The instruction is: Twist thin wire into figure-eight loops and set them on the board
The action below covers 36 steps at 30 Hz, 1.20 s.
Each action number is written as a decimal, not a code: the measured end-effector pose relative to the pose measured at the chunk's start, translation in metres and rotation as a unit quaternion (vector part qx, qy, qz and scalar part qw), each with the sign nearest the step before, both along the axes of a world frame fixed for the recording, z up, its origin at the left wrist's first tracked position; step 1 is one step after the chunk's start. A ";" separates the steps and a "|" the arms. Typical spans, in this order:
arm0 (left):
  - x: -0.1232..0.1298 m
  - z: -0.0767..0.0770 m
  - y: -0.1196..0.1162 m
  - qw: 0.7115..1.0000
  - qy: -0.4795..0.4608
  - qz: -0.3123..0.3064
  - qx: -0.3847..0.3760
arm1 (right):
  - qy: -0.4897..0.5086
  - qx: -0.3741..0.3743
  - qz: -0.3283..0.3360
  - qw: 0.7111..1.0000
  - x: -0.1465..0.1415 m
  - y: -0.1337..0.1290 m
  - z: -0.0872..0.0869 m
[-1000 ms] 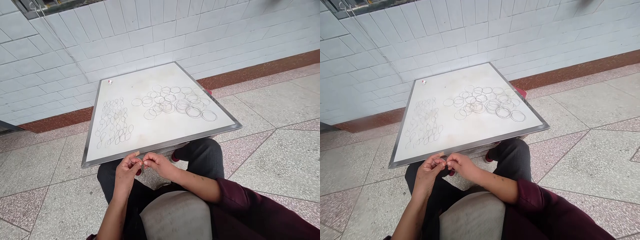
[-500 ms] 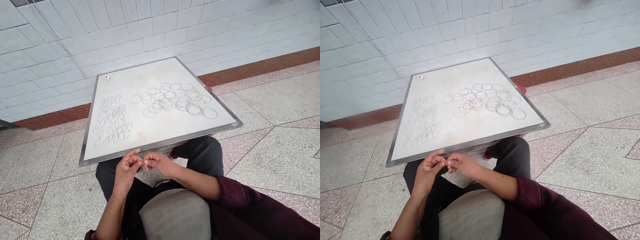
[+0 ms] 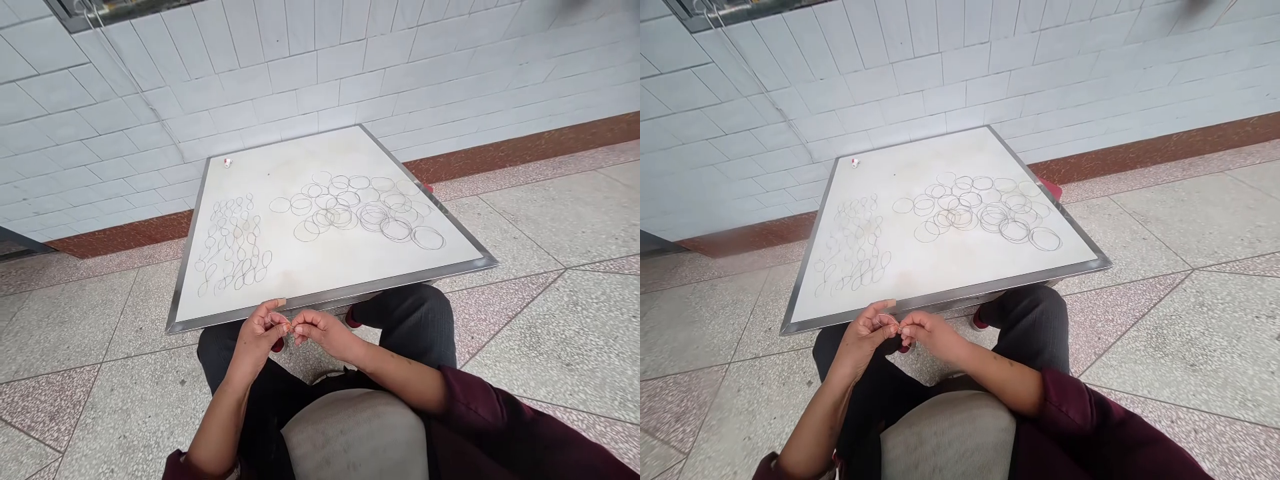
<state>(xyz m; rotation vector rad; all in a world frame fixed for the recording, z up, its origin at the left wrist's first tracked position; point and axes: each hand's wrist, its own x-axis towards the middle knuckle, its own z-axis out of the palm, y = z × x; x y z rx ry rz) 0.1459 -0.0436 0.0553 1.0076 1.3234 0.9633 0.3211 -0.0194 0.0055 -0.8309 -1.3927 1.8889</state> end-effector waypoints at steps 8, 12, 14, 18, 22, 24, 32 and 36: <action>0.000 0.012 0.008 0.999 0.019 -0.003 0.030 | 0.016 0.001 -0.030 0.999 -0.001 0.005 0.006; 0.001 0.011 0.007 0.999 0.027 0.003 0.032 | 0.005 -0.007 -0.039 0.999 -0.002 0.005 0.011; 0.001 0.009 0.006 0.999 0.025 -0.004 0.031 | 0.007 -0.014 -0.036 0.999 -0.002 0.005 0.013; -0.003 0.006 0.004 0.999 0.022 -0.031 0.038 | 0.031 -0.032 -0.008 0.999 -0.001 0.003 0.013; -0.004 0.003 0.004 0.997 0.037 -0.040 0.047 | 0.029 -0.038 0.001 0.999 -0.003 0.003 0.008; -0.004 0.004 0.005 0.998 0.042 -0.024 0.049 | 0.001 -0.008 -0.003 1.000 -0.004 0.004 0.007; 0.003 0.014 0.001 0.998 -0.013 0.006 0.058 | -0.022 0.021 -0.048 0.998 -0.006 0.005 0.012; 0.002 0.011 -0.001 0.997 -0.033 0.021 0.067 | -0.026 0.035 -0.060 0.997 -0.008 0.005 0.015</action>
